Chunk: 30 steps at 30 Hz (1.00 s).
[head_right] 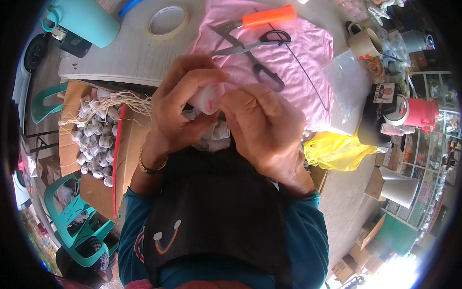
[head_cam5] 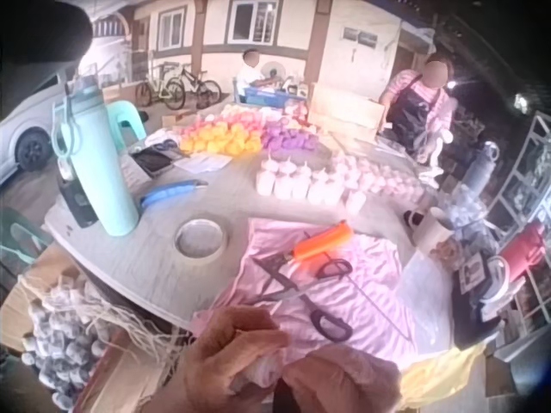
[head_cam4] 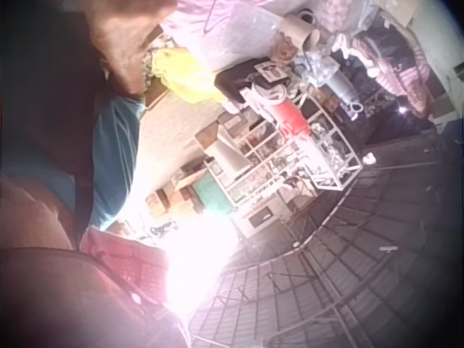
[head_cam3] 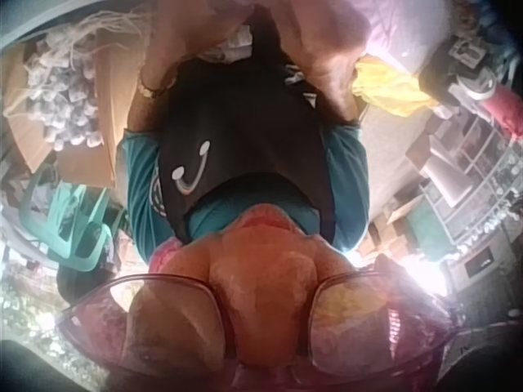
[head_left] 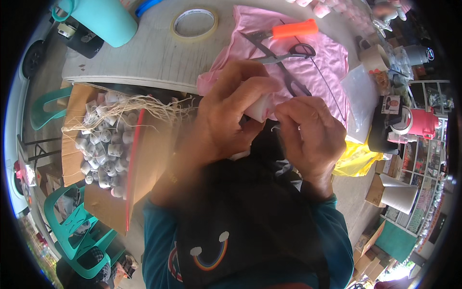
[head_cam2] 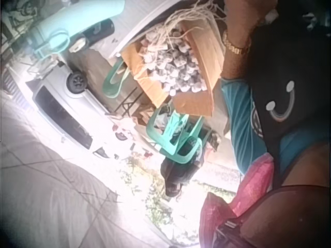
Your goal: The person repeatedly picks up small white candles, inserts wicks, and uses scissors to trim the wicks. They handle the candles one at a time, placing finished units on the table and retrieving new ones from a nearby box.
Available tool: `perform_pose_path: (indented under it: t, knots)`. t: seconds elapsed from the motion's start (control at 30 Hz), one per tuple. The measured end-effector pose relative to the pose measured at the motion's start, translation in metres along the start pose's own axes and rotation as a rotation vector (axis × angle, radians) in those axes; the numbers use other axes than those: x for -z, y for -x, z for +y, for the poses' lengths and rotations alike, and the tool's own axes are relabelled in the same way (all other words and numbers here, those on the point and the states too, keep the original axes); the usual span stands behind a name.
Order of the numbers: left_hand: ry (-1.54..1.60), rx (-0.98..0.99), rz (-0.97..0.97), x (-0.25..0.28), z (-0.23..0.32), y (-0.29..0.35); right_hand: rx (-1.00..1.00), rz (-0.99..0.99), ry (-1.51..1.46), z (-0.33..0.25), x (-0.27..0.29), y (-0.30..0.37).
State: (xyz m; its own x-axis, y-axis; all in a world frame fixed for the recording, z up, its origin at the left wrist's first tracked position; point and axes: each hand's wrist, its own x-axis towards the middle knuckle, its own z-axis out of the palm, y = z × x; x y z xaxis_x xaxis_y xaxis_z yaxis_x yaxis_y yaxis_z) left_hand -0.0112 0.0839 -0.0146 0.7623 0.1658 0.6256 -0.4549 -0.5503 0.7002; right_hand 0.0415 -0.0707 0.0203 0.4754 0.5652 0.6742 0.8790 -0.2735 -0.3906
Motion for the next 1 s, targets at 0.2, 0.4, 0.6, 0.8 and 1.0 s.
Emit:
perform_pose_path:
  t: [0.2, 0.4, 0.6, 0.8, 1.0]
  knots:
    - [-0.025, 0.024, -0.027, 0.003, 0.0, 0.001, -0.079, -0.113, -0.046, -0.002, 0.008, -0.001]
    - [-0.076, -0.073, -0.078, 0.005, -0.005, -0.005, -0.212, -0.09, -0.298, 0.006, 0.003, 0.0]
    - [0.05, 0.011, -0.069, 0.003, -0.005, -0.005, -0.545, -0.14, -0.56, 0.008, 0.005, 0.005]
    - [0.096, 0.031, -0.203, 0.013, -0.01, -0.008, -0.403, -0.106, -0.472, 0.028, 0.013, 0.01]
    - [0.188, 0.03, -0.166, 0.007, -0.012, -0.013, -0.274, -0.131, -0.298, 0.031, 0.011, 0.013]
